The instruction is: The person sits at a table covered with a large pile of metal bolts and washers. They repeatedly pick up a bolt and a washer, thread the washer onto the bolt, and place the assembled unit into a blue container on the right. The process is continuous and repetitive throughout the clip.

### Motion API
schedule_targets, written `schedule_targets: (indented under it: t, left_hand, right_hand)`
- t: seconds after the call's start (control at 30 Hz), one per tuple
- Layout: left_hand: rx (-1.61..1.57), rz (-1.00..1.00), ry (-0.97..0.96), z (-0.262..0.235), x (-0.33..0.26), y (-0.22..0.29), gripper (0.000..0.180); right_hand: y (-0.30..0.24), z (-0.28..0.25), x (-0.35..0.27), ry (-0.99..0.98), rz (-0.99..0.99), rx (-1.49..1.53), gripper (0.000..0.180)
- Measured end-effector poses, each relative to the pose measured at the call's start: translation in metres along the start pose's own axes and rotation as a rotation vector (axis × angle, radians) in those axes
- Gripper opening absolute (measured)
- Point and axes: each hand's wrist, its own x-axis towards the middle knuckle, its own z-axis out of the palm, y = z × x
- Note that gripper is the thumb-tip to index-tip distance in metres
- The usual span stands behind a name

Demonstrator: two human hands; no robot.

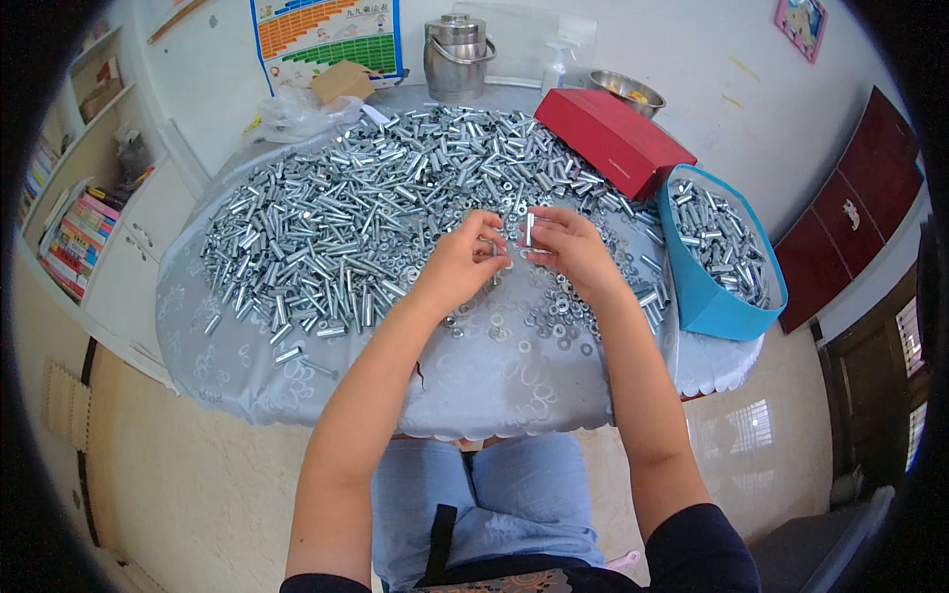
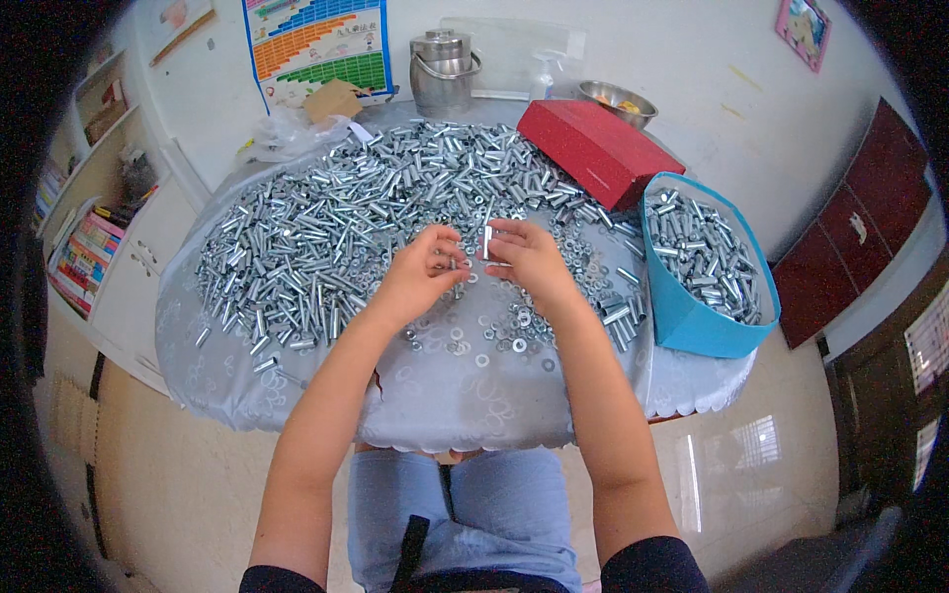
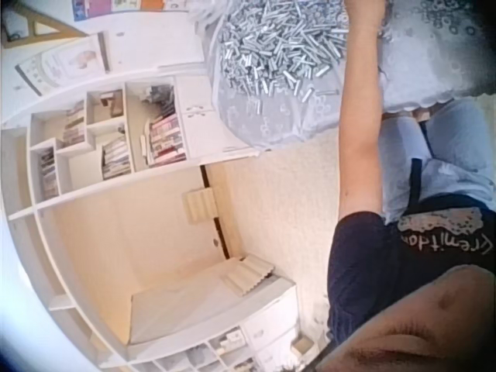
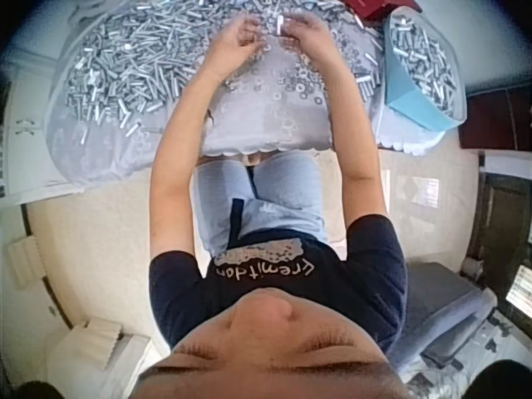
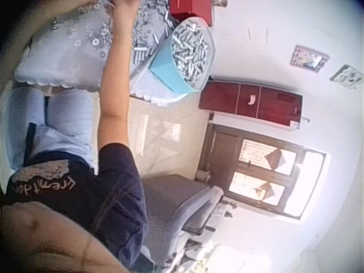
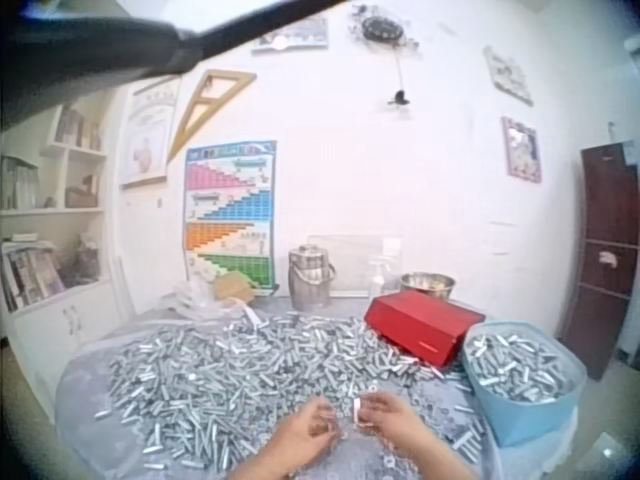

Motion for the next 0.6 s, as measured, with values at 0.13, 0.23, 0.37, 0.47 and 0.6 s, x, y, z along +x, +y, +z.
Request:
schedule_targets:
  t: [0.13, 0.23, 0.37, 0.47, 0.6]
  left_hand:
    - [0.071, -0.033, -0.056, -0.0001, 0.0003, -0.0044, 0.042]
    - [0.063, -0.063, -0.094, 0.0012, -0.004, 0.0007, 0.042]
    - [0.053, -0.028, -0.211, 0.0037, -0.0053, -0.0022, 0.038]
    - [0.095, 0.037, -0.243, 0.0027, -0.0045, -0.0064, 0.031]
    - [0.306, 0.125, -0.241, 0.0011, -0.0043, -0.0057, 0.021]
  right_hand:
    - [-0.0009, -0.0034, -0.0001, -0.051, 0.059, 0.093, 0.035]
    - [-0.0029, -0.0031, -0.0005, -0.044, 0.067, 0.098, 0.033]
    - [-0.0012, -0.0044, 0.0009, -0.027, 0.07, 0.093, 0.032]
    - [-0.0041, -0.0007, -0.0025, -0.036, 0.066, 0.083, 0.03]
    - [-0.0022, -0.0027, -0.0009, -0.043, 0.058, 0.071, 0.03]
